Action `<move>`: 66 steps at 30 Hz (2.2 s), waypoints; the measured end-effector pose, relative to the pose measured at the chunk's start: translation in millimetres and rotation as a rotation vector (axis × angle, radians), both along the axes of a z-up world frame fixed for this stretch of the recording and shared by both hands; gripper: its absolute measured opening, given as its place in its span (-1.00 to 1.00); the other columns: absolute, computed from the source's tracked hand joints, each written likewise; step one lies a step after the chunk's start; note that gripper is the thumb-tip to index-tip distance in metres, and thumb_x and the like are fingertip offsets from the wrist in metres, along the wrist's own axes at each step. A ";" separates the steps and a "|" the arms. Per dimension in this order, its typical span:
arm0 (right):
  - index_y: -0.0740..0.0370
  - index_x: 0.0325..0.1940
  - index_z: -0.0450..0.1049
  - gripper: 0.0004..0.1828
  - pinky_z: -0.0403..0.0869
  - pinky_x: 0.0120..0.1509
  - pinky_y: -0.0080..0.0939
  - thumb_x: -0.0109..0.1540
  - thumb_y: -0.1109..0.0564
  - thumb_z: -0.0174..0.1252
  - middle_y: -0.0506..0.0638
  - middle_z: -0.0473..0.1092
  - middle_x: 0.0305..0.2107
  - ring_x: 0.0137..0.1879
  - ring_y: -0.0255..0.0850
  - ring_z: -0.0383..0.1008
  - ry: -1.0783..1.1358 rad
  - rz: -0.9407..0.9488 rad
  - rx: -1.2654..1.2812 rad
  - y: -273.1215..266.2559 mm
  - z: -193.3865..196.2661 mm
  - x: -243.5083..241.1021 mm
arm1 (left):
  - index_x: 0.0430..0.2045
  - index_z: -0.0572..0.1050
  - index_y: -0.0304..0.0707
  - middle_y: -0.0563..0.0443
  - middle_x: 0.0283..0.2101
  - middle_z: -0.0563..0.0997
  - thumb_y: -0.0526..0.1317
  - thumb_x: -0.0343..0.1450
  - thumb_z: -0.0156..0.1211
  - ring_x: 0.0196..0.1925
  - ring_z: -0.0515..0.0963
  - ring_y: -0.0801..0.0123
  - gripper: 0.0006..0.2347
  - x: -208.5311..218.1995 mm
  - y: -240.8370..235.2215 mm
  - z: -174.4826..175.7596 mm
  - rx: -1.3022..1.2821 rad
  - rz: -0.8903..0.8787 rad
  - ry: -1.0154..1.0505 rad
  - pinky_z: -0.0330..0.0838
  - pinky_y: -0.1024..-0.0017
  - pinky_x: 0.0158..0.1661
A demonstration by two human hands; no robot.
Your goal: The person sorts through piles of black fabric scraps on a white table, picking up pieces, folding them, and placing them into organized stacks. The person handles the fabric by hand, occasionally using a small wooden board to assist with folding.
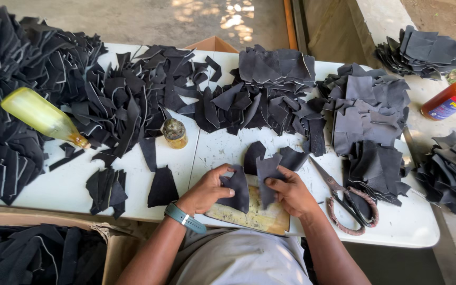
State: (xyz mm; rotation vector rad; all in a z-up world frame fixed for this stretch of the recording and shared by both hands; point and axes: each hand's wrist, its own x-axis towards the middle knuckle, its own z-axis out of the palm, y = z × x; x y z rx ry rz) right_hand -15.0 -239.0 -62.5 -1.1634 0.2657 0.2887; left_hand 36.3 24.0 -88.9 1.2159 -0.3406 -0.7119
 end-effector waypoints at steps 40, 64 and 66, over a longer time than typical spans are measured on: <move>0.23 0.12 0.41 -0.60 0.46 -0.13 -0.30 0.22 0.20 0.29 -0.08 0.46 -0.26 -0.22 -0.36 0.44 -0.188 -0.120 -0.052 11.2 -5.5 -9.7 | 0.06 0.36 -0.31 -0.11 -0.19 0.63 -0.55 0.30 0.16 -0.21 0.66 0.37 -0.58 -8.7 3.0 8.9 0.011 0.194 0.077 0.56 0.43 -0.14; 0.28 -0.17 0.49 -0.73 0.52 -0.24 -0.16 0.09 0.27 0.37 0.07 0.51 -0.50 -0.36 -0.31 0.46 -0.462 -0.052 -0.805 52.2 52.7 -24.9 | -0.03 0.50 -0.38 -0.02 -0.11 0.64 -0.48 0.33 0.19 -0.07 0.60 0.36 -0.68 -22.9 -24.2 21.6 -0.081 0.281 0.349 0.49 0.34 -0.01; 0.28 -0.17 0.48 -0.73 0.50 -0.27 -0.14 0.09 0.26 0.37 0.07 0.50 -0.53 -0.40 -0.29 0.45 -0.383 -0.052 -0.801 52.4 52.5 -26.7 | -0.06 0.51 -0.44 -0.05 -0.12 0.65 -0.49 0.33 0.24 -0.09 0.62 0.35 -0.71 -22.8 -25.8 12.1 -0.024 0.224 0.213 0.54 0.35 -0.01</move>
